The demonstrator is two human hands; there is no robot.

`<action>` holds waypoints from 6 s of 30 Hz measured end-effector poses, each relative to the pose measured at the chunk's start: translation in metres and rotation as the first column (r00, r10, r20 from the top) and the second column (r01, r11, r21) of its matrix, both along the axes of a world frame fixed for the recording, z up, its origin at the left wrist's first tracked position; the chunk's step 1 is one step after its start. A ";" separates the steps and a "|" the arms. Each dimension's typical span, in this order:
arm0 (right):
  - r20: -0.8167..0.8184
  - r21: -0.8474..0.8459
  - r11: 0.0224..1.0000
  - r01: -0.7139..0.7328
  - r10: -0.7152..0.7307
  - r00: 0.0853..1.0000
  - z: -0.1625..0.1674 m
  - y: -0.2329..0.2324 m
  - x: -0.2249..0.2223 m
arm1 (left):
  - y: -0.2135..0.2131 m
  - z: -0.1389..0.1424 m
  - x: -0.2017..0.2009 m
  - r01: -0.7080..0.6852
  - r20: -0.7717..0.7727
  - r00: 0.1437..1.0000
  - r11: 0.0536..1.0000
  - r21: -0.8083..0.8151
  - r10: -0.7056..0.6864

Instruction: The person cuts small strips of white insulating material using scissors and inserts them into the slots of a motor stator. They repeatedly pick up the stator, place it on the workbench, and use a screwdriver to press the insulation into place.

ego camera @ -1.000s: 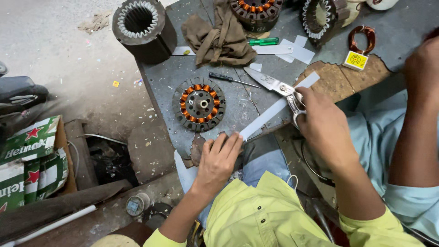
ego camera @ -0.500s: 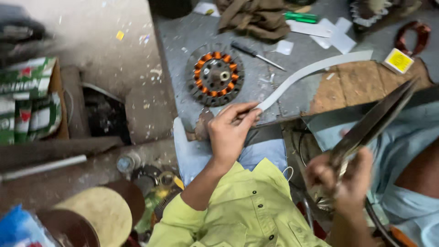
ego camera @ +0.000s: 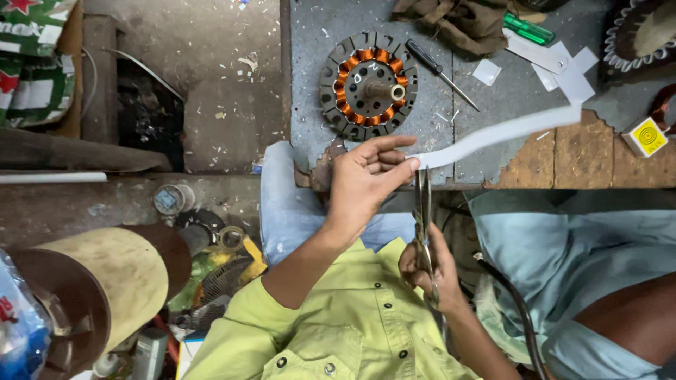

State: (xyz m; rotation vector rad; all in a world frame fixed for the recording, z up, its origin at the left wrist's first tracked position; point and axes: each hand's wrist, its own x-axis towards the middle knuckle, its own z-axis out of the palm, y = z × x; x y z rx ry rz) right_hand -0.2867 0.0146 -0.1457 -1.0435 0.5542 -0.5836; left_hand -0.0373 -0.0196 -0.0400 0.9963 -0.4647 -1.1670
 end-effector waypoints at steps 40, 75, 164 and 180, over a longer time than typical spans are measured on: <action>-0.646 -0.763 0.457 -0.457 -0.527 0.552 0.196 -0.187 0.041 | 0.023 0.007 0.007 0.094 -0.070 0.993 0.995 -0.024 -0.096; 0.143 -0.952 0.147 0.268 -0.559 0.817 0.162 -0.086 0.108 | 0.012 0.060 0.066 0.114 0.670 0.742 0.985 -0.131 0.003; -0.065 -0.907 0.415 0.072 -0.307 0.950 0.161 -0.104 0.140 | 0.017 0.038 0.068 0.149 0.841 0.515 0.950 -0.275 0.163; 0.075 -0.885 0.410 0.222 -0.345 0.936 0.126 -0.090 0.133 | 0.028 0.022 0.056 0.128 0.831 0.476 0.912 -0.390 0.289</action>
